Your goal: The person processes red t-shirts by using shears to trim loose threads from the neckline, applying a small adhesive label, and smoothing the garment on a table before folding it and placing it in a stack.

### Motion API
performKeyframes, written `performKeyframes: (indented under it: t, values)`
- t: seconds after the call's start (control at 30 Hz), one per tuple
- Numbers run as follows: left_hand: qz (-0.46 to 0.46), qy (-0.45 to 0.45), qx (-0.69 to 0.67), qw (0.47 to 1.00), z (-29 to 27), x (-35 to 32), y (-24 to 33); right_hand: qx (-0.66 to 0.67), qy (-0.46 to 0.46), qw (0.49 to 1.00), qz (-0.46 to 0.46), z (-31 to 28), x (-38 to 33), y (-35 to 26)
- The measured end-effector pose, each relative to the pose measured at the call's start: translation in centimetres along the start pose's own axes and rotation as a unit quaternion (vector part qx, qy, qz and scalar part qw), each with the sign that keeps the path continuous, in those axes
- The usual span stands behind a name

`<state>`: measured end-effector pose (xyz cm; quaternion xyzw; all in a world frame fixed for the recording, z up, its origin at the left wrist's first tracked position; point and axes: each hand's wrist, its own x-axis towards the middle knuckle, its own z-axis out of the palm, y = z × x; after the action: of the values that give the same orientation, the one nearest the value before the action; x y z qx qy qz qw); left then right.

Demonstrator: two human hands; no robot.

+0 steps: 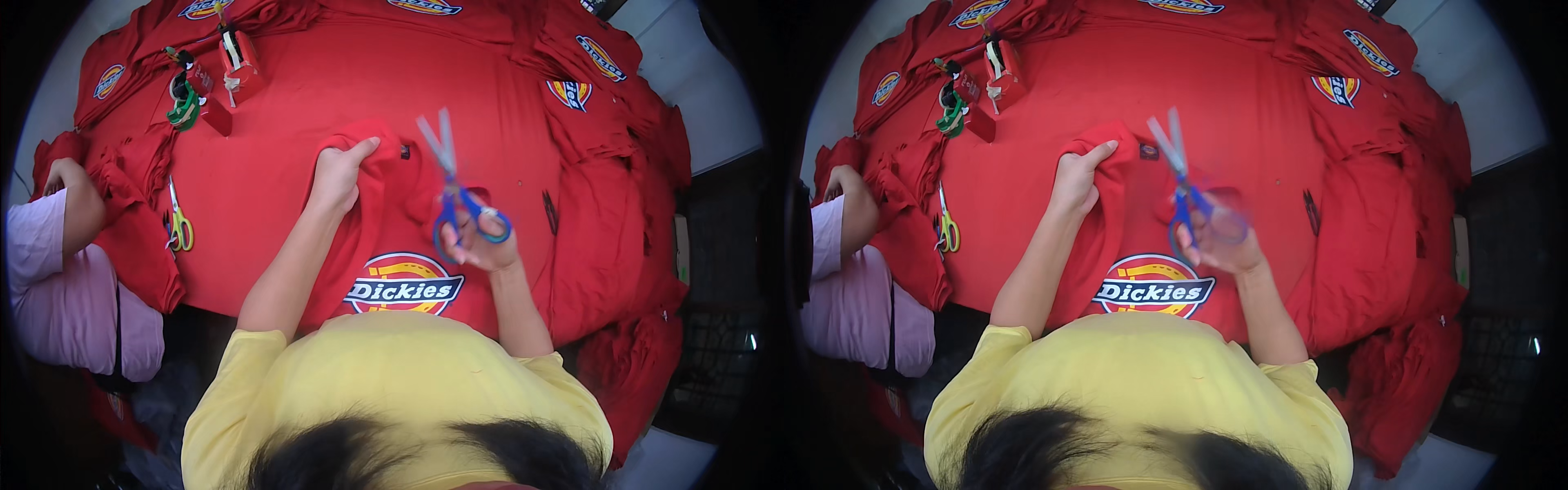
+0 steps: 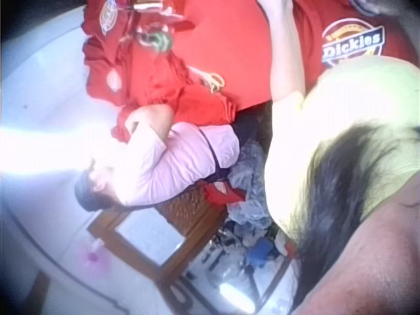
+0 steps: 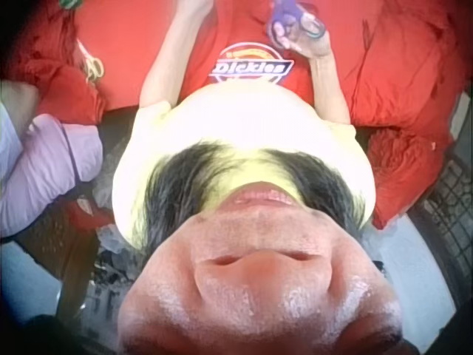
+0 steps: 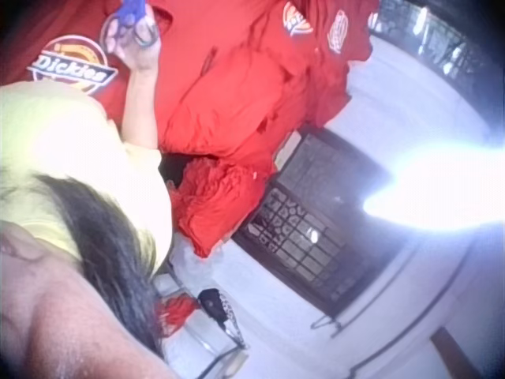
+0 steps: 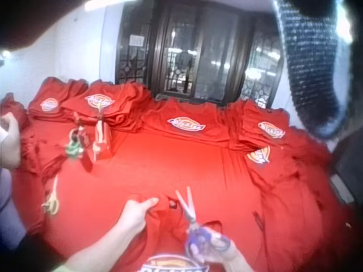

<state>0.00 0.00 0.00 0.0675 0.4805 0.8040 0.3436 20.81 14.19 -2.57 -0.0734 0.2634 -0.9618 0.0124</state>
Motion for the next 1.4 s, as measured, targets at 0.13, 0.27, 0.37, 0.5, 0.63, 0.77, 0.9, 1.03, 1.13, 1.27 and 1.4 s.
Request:
performKeyframes:
  t: [0.13,0.27,0.37,0.5,0.63,0.77,0.9,1.03,1.13,1.27,1.4]
  values:
    - [-0.019,-0.026,-0.030,0.999,1.4,-1.1,0.3,0.099,-0.014,0.994,0.052,-0.2,0.3,1.8]
    - [-0.019,-0.032,-0.022,0.999,1.3,-1.2,0.9,0.141,-0.008,0.989,0.029,-0.9,0.9,2.1]
    - [-0.024,-0.030,-0.015,0.999,1.7,-1.9,1.5,0.123,0.012,0.992,0.021,-1.2,0.8,1.9]
    - [-0.024,-0.030,-0.023,0.999,1.6,-1.7,1.6,0.076,0.028,0.996,0.022,-0.9,1.0,1.4]
    - [-0.021,-0.023,-0.026,0.999,1.4,-1.6,1.4,0.017,0.071,0.997,0.013,0.3,1.4,1.2]
    - [-0.014,-0.022,-0.022,0.999,1.3,-1.3,1.2,-0.040,0.069,0.996,0.024,0.0,1.4,0.9]
    - [-0.001,-0.027,-0.015,1.000,1.0,-0.9,1.1,-0.069,0.060,0.995,0.034,0.8,1.8,0.6]
    - [-0.003,-0.025,0.010,1.000,0.8,-0.5,1.1,-0.189,0.092,0.977,0.028,0.8,1.5,0.3]
    - [-0.005,-0.031,0.003,1.000,1.0,-0.8,1.2,-0.238,0.112,0.965,0.015,1.4,1.4,0.3]
    - [-0.002,-0.028,0.011,1.000,1.3,-1.0,1.4,-0.301,0.161,0.940,0.014,1.0,1.1,0.2]
    - [0.040,-0.016,0.037,0.998,1.0,-0.6,0.5,-0.378,0.241,0.893,0.042,1.6,1.1,-0.3]
